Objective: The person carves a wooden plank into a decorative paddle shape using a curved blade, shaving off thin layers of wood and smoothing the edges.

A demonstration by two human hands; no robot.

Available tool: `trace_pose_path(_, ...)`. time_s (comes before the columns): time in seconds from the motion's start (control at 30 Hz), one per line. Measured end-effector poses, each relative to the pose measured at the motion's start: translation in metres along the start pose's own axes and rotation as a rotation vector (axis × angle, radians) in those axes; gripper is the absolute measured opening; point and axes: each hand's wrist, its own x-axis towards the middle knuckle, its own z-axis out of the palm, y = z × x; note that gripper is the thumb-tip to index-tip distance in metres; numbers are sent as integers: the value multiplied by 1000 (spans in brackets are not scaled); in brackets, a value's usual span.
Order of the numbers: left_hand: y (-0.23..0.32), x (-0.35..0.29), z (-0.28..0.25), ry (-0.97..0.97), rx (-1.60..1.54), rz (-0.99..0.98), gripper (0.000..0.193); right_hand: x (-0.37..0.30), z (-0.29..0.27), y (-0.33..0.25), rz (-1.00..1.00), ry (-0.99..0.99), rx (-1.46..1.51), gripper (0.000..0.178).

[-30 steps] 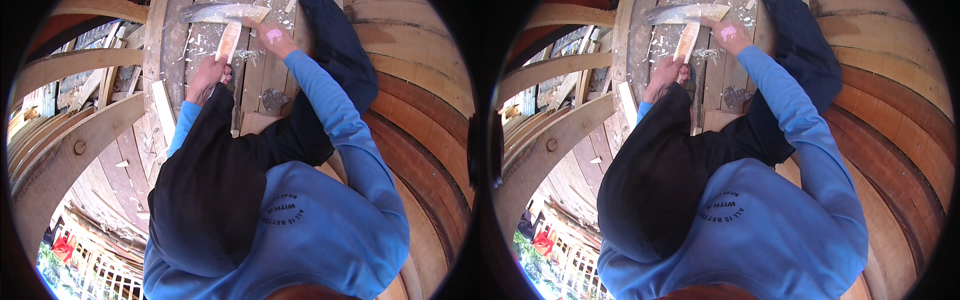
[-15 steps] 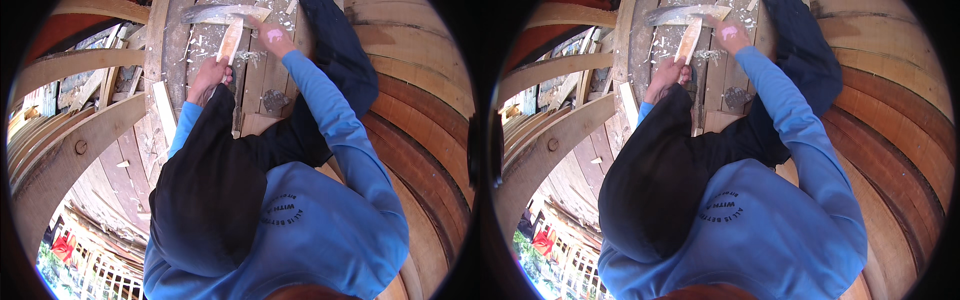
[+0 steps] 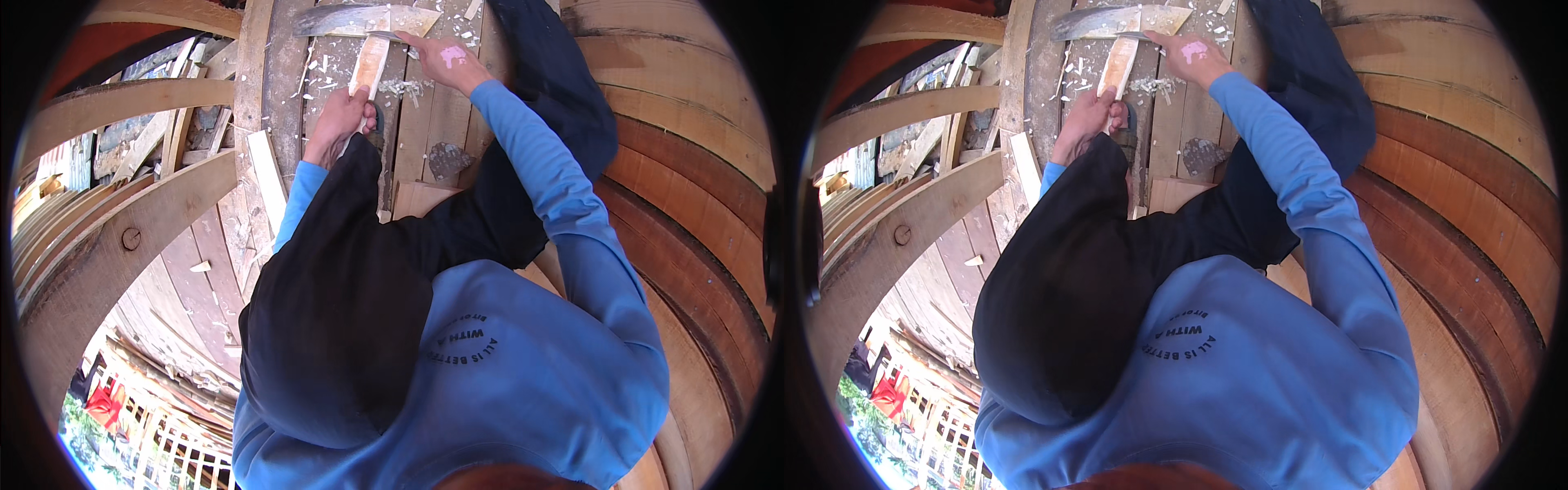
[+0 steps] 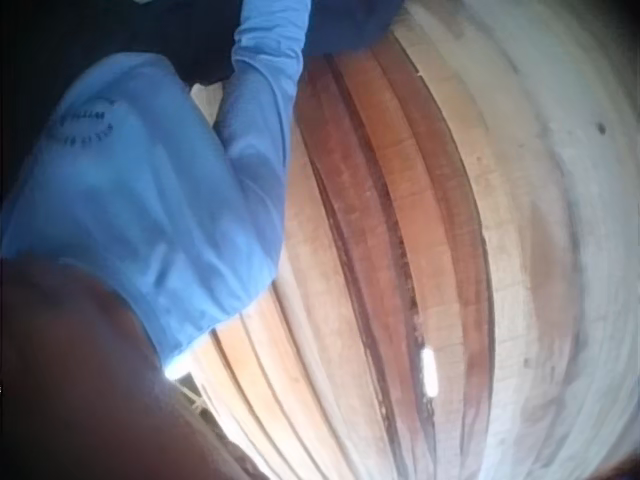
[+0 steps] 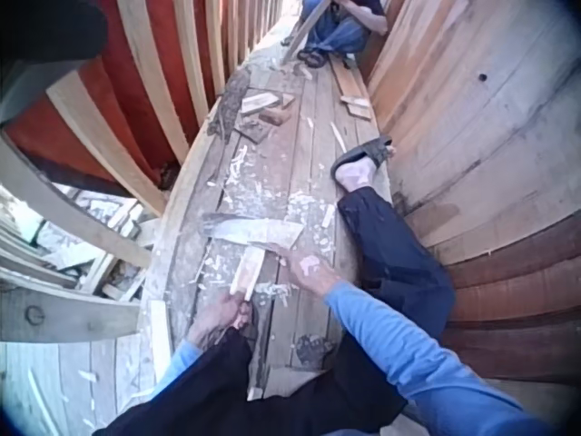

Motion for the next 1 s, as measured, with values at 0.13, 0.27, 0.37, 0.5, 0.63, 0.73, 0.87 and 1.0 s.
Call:
trace_pose_path(0.13, -10, -2, -1, 12, 17, -18, 30, -19, -1, -30, -94, -2, -3, 63)
trace_pose_path(0.27, 5, -11, 7, 6, -51, -47, 29, 8, 9, 15, 22, 149, 25, 66)
trace_pose_path(0.37, -5, -13, 4, -6, 20, -58, 30, -5, 10, -1, -91, 88, 19, 66)
trace_pose_path(0.5, 0, -3, 3, 2, -4, -27, 27, 4, -2, -9, 28, 46, 38, 62)
trace_pose_path(0.63, 3, -3, 6, 33, -4, -11, 25, -8, -3, -36, -22, 25, 14, 61)
trace_pose_path(0.73, -1, -5, 7, 6, -28, -62, 27, 13, 5, 2, 181, 93, 124, 60)
trace_pose_path(0.87, -1, -8, 1, 34, -5, -47, 27, -9, 8, -21, -121, 34, 26, 57)
trace_pose_path(1.0, -5, -5, 3, 8, 6, -46, 29, 24, 12, 20, 156, 118, 90, 59)
